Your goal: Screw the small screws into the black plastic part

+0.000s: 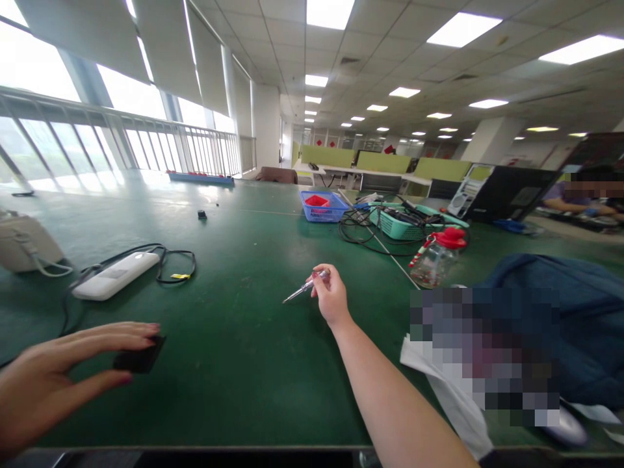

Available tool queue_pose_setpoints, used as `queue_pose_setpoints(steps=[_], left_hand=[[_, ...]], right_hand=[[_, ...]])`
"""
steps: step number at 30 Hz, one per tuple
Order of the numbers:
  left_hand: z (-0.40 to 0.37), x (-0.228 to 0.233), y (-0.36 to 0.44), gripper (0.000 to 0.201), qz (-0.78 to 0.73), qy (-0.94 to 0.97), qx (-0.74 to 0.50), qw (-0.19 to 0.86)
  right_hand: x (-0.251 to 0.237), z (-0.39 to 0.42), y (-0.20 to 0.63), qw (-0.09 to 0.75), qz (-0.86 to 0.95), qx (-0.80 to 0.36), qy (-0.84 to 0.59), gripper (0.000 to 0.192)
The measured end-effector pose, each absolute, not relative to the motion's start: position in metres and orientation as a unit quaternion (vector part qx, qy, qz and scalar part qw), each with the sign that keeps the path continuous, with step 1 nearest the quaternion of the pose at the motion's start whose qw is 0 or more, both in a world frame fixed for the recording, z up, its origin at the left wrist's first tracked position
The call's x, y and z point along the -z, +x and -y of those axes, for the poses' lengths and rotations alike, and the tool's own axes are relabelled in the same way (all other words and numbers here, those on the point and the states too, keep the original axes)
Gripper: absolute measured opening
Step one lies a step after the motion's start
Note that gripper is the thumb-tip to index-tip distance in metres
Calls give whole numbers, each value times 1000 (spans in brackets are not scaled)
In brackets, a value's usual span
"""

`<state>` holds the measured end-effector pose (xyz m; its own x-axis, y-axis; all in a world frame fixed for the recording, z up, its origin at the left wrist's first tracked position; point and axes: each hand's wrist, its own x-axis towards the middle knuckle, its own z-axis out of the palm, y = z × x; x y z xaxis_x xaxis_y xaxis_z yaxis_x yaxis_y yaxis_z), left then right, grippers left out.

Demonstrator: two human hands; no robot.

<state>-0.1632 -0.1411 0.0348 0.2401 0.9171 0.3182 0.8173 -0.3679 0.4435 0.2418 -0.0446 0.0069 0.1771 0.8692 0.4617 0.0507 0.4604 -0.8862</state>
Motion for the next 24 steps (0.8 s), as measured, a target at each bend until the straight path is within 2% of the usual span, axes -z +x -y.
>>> queue_pose_setpoints(steps=[3,6,10,16,20,24], left_hand=[[132,-49,-97,32,-483,832,-231,143],[100,-51,-45,33,-419,879,-192,124],[46,-39,0,30,-405,895,-168,77],[7,-19,27,53,-426,881,-179,105],[1,-8,24,61,-420,858,-234,181],[-7,2,20,65,-411,824,-277,276]], right_hand=[[-6,45,241,649,566,-307,-404,24],[-7,49,240,638,589,-289,-403,23],[-13,58,238,617,624,-222,-425,18],[-18,73,230,588,677,-127,-425,10],[-21,81,218,583,710,-100,-384,8],[-23,87,207,532,770,-62,-346,13]])
